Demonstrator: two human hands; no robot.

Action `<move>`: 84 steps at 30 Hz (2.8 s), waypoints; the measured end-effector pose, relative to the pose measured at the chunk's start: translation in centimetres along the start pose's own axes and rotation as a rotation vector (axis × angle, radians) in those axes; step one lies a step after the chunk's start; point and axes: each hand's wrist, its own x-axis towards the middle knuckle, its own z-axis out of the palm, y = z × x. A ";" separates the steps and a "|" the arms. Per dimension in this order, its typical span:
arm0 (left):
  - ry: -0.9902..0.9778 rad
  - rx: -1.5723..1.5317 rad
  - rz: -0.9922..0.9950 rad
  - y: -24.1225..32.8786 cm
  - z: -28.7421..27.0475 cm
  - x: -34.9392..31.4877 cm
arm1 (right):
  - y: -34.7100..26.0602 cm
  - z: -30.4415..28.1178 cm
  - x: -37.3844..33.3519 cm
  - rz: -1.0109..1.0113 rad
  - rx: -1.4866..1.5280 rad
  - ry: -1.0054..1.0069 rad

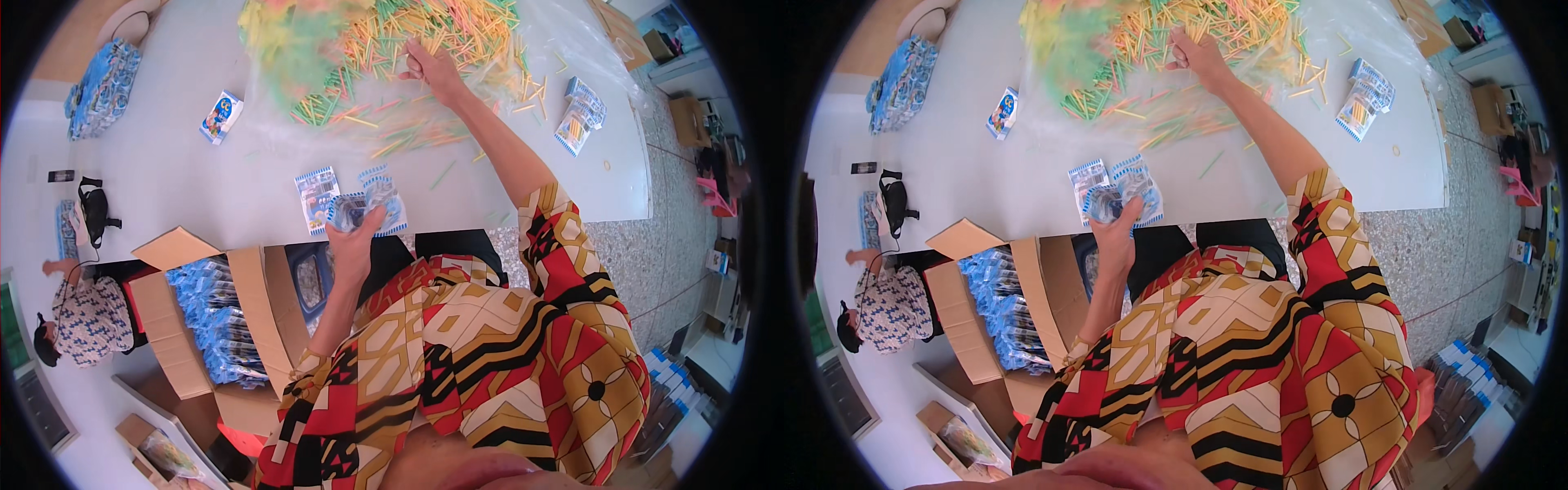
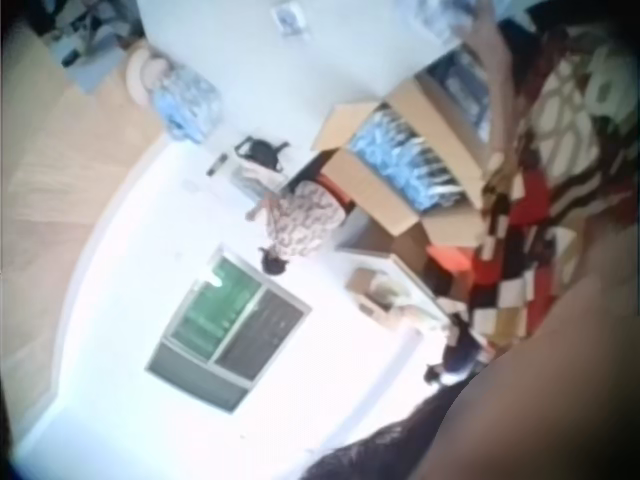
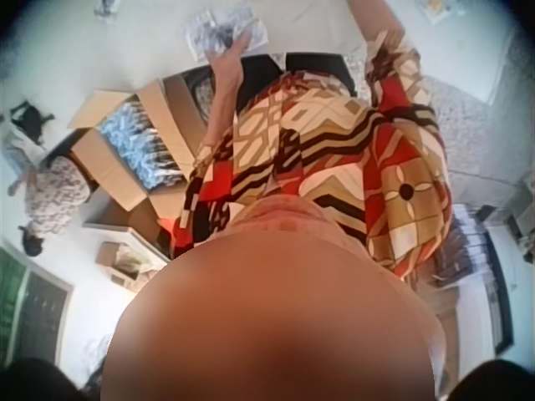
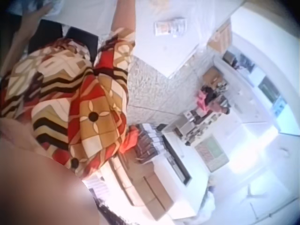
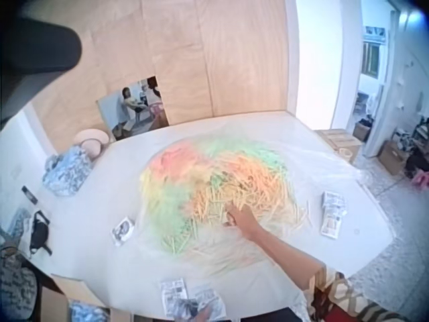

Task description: Filling small blue packets with colorful shredded material on a workspace.

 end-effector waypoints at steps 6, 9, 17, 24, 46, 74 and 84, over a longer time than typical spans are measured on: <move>-0.003 -0.003 0.023 -0.2 -0.5 0.1 | 0.3 1.5 -1.0 -0.315 -0.073 -0.072; -0.028 -0.024 0.034 -0.3 -0.6 0.2 | 2.5 0.9 -0.8 -0.317 -0.173 -0.047; -0.024 -0.026 0.040 -0.1 -1.2 0.7 | 3.1 0.7 -1.4 -0.224 -0.237 -0.123; -0.043 -0.020 0.007 -0.3 -0.9 1.0 | 2.8 0.0 -0.8 -0.244 -0.240 -0.093; -0.059 0.134 0.080 -0.2 -2.1 3.1 | 3.9 1.1 0.1 -0.276 -0.616 -0.021; -0.255 0.114 0.014 -0.9 0.3 -0.3 | -9.0 8.9 -15.5 -0.369 -0.164 -0.404; -0.292 0.041 0.003 -0.7 -0.2 0.2 | -9.0 8.9 -15.9 -0.093 -0.204 -0.376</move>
